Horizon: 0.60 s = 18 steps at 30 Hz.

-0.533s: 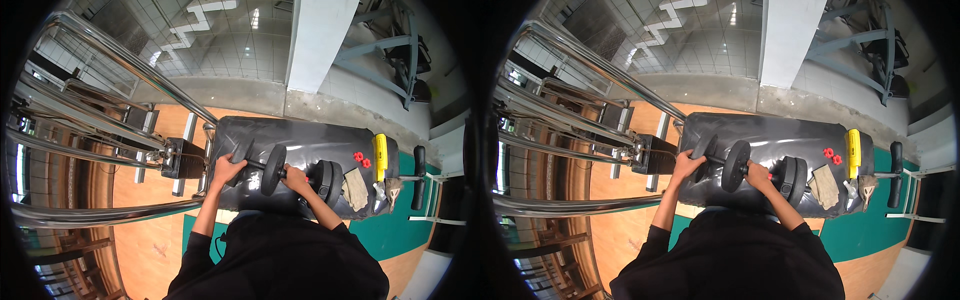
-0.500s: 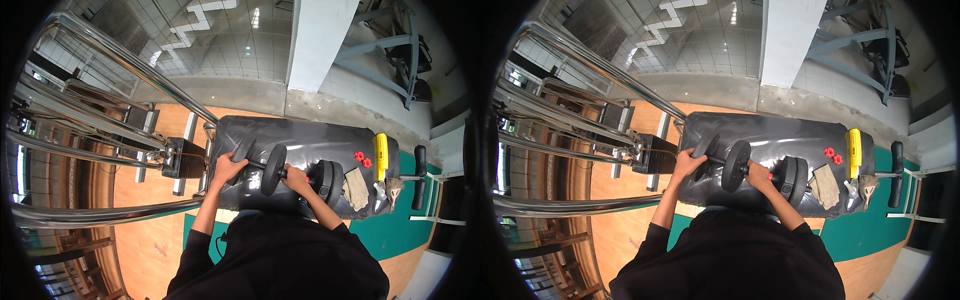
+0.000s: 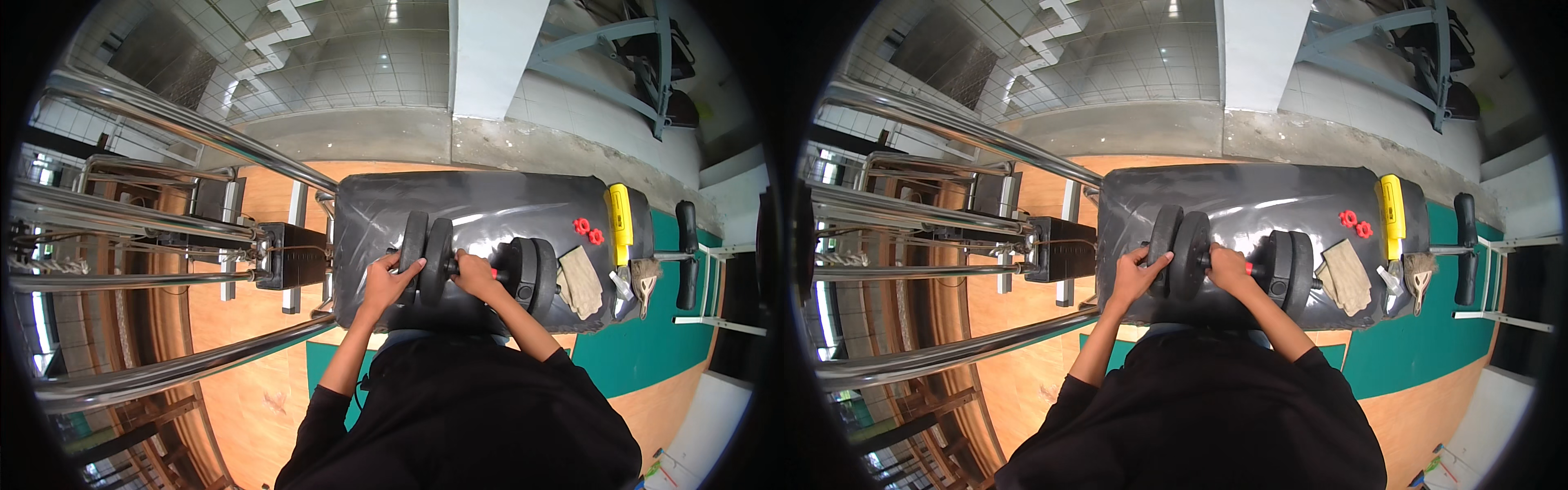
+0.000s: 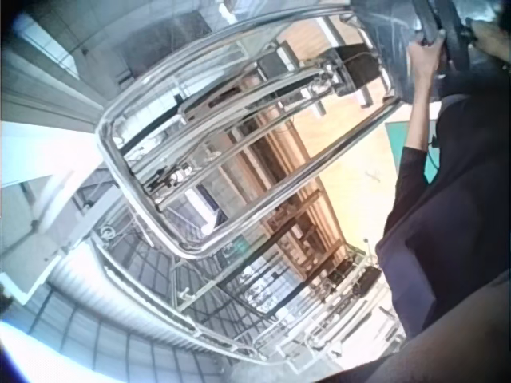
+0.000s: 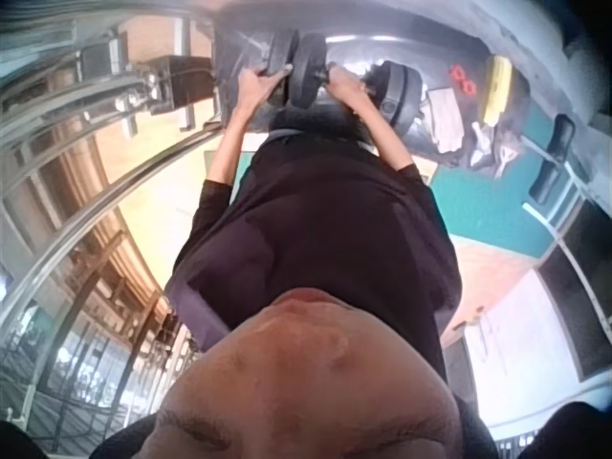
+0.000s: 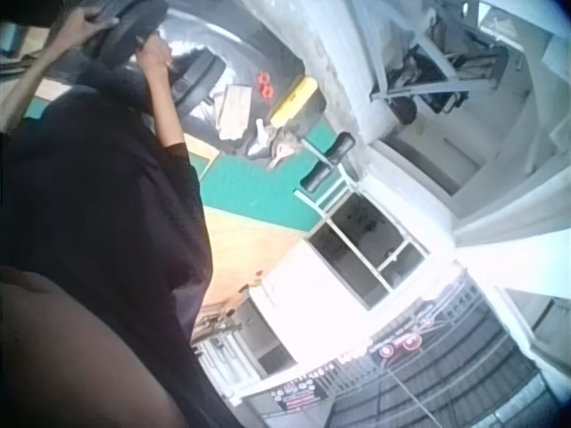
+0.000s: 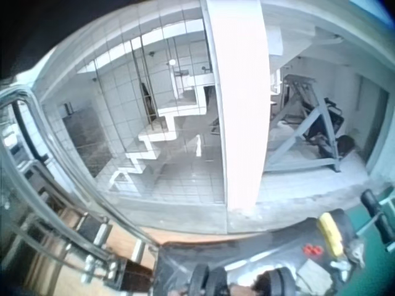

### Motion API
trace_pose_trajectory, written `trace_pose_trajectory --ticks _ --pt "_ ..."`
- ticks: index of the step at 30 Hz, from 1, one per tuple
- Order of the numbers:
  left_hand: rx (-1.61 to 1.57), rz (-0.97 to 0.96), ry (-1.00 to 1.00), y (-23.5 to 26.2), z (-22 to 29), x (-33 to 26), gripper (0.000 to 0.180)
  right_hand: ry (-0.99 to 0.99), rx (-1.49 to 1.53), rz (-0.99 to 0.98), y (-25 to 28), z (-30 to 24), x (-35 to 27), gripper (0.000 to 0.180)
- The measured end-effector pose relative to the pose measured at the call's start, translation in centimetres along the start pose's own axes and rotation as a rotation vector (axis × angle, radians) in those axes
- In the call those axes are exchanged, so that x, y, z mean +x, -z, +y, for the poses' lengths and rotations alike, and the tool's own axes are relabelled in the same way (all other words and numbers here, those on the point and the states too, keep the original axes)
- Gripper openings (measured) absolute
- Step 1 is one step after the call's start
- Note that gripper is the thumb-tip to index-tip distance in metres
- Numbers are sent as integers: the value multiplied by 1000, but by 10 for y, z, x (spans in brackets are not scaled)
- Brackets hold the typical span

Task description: The person wipes a weight plate with a cloth, then places it on a barbell. They repeat this with a second weight plate and secure both plates with red collars. The person then lifts and adjusts the assembled barbell on a padded bench.

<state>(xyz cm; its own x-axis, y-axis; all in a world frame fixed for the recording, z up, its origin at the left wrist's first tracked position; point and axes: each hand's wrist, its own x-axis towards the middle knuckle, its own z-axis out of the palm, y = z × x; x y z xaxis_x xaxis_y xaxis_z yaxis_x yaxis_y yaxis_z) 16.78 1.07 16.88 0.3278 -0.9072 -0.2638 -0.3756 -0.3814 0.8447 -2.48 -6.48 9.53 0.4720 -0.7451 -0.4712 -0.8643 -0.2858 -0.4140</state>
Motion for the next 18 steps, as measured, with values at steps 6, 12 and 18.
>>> trace_pose_trajectory --ticks 6,12,18 --pt "290 -54 -67 -19 10 -10 94 -9 -58 -9 -2 -2 2 46" --pt "21 -86 -46 -24 -29 -8 89 335 178 446 59 -13 -71 48" --pt "-223 -202 130 -9 -46 1 66 -440 401 588 66 54 -144 51"
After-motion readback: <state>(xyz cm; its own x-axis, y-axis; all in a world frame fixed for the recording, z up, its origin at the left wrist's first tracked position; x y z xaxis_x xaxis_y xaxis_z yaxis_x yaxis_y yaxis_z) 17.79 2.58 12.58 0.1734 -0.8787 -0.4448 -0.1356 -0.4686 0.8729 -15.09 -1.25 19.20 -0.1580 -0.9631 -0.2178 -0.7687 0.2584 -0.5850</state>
